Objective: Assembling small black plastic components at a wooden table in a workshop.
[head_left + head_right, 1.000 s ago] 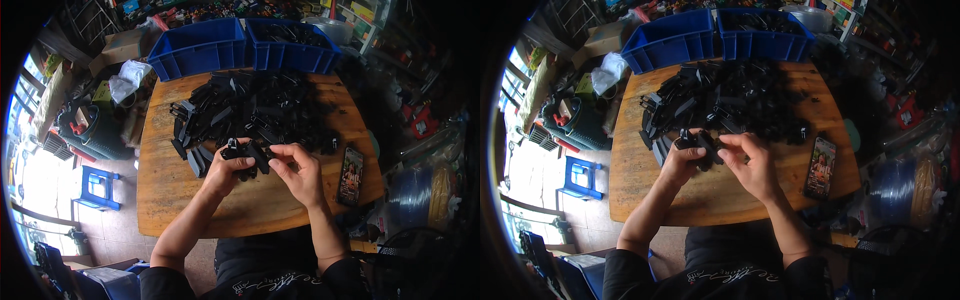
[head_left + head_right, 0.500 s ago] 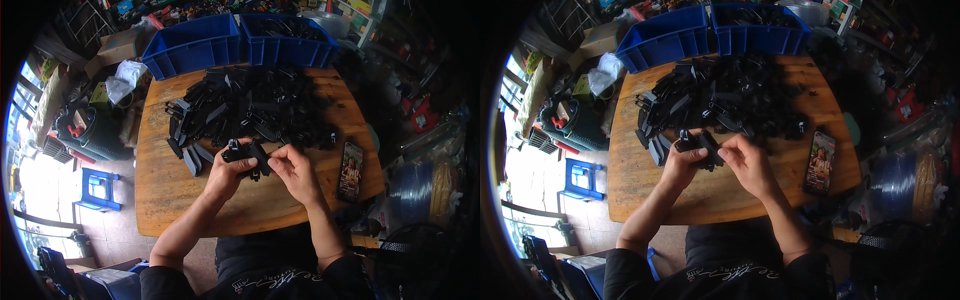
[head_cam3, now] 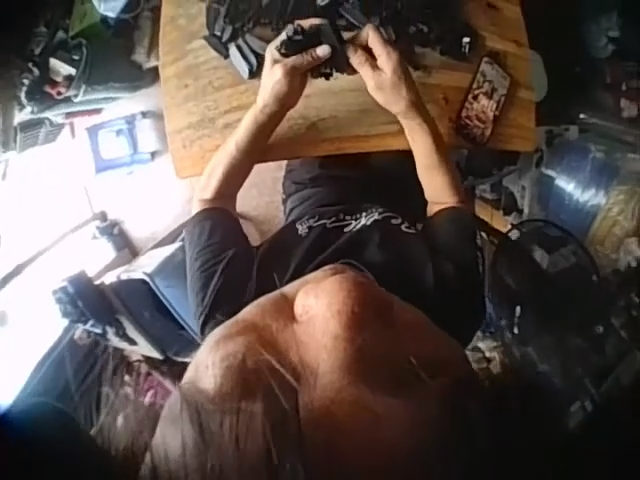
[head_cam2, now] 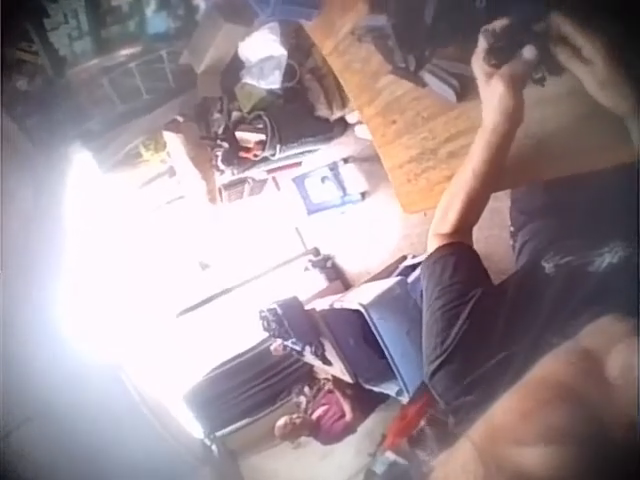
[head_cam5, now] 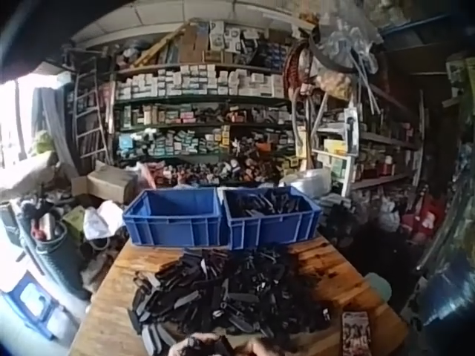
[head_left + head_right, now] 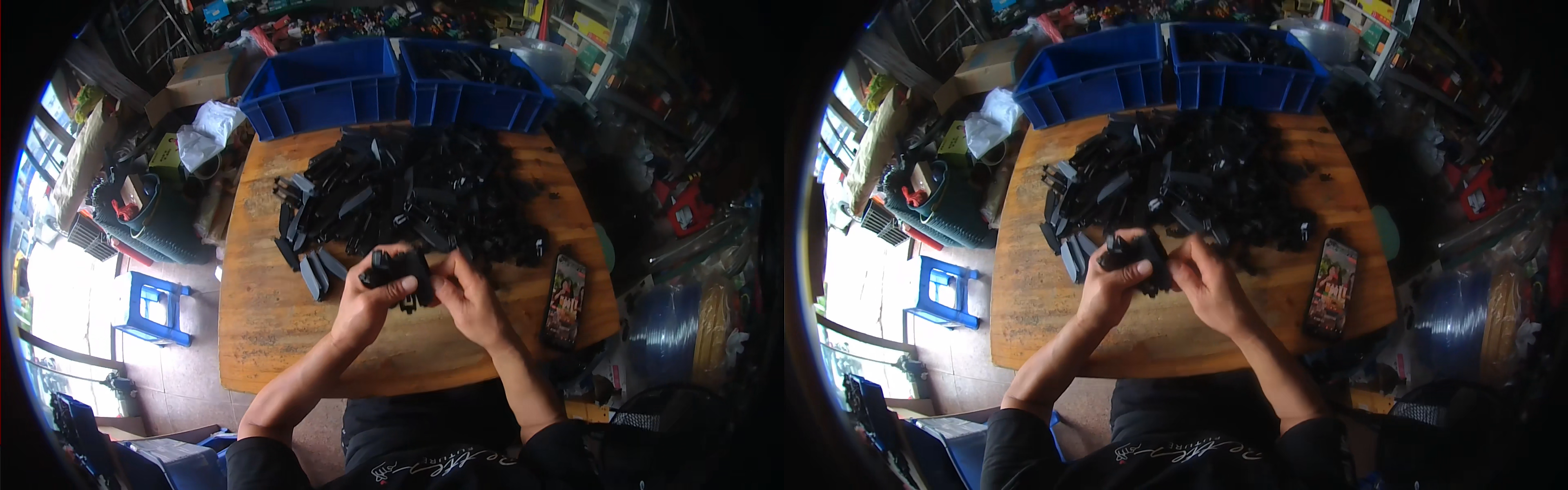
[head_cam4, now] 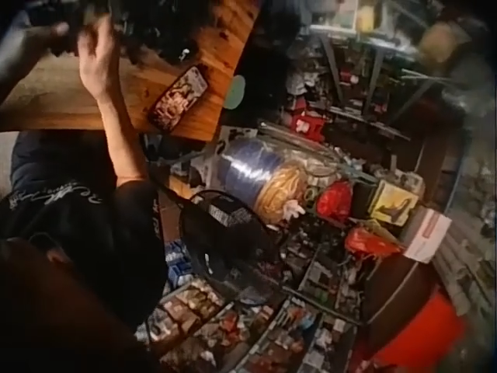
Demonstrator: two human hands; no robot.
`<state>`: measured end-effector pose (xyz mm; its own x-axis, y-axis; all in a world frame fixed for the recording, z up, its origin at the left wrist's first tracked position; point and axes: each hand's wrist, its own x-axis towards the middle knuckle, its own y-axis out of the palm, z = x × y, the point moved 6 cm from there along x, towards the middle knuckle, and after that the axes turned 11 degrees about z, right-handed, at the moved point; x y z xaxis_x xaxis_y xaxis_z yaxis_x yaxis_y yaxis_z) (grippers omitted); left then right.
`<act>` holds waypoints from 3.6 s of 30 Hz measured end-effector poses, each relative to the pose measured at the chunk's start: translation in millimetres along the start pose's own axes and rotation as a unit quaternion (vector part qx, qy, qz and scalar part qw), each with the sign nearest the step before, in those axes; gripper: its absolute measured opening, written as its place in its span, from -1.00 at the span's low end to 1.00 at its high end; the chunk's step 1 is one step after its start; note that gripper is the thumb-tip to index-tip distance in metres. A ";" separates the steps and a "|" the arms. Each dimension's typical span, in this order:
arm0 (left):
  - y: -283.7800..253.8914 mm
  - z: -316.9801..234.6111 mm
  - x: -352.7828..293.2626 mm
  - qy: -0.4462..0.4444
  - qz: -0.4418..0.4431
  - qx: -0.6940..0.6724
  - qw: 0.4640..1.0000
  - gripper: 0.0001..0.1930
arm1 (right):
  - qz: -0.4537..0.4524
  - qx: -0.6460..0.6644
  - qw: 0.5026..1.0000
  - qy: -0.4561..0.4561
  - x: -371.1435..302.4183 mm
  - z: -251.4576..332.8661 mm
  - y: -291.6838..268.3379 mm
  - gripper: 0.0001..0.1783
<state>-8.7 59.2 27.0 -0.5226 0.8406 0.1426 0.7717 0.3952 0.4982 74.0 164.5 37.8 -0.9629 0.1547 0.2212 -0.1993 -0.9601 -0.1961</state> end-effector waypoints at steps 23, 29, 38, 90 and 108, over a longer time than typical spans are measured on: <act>-39.0 -85.4 127.9 0.074 0.088 0.692 0.712 -0.84 | -0.021 -0.432 0.902 -0.002 -51.6 -15.1 -17.9 -0.83; -81.9 -47.7 -9.2 0.022 0.070 0.776 0.626 -0.76 | -0.027 -0.413 0.910 -0.020 -58.7 -15.1 -6.5 -0.77; -54.3 -45.5 1.4 -0.048 0.035 0.279 0.958 -0.87 | -0.086 -0.162 0.983 -0.017 -62.8 -4.8 -15.4 -0.77; -65.9 -56.1 7.1 -0.042 0.070 0.436 0.896 -0.80 | -0.026 -0.424 0.905 -0.015 -27.1 -14.6 -21.2 -0.88; -14.9 11.6 -26.0 -0.090 0.081 0.152 0.981 -0.64 | -0.073 -0.152 0.981 -0.095 -30.5 33.8 13.2 -0.74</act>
<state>-2.4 35.7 5.9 -0.3327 0.9425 0.0316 0.9260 0.3202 0.2003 106.9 139.2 60.7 -0.8744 0.2124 0.4362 -0.4063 -0.8119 -0.4191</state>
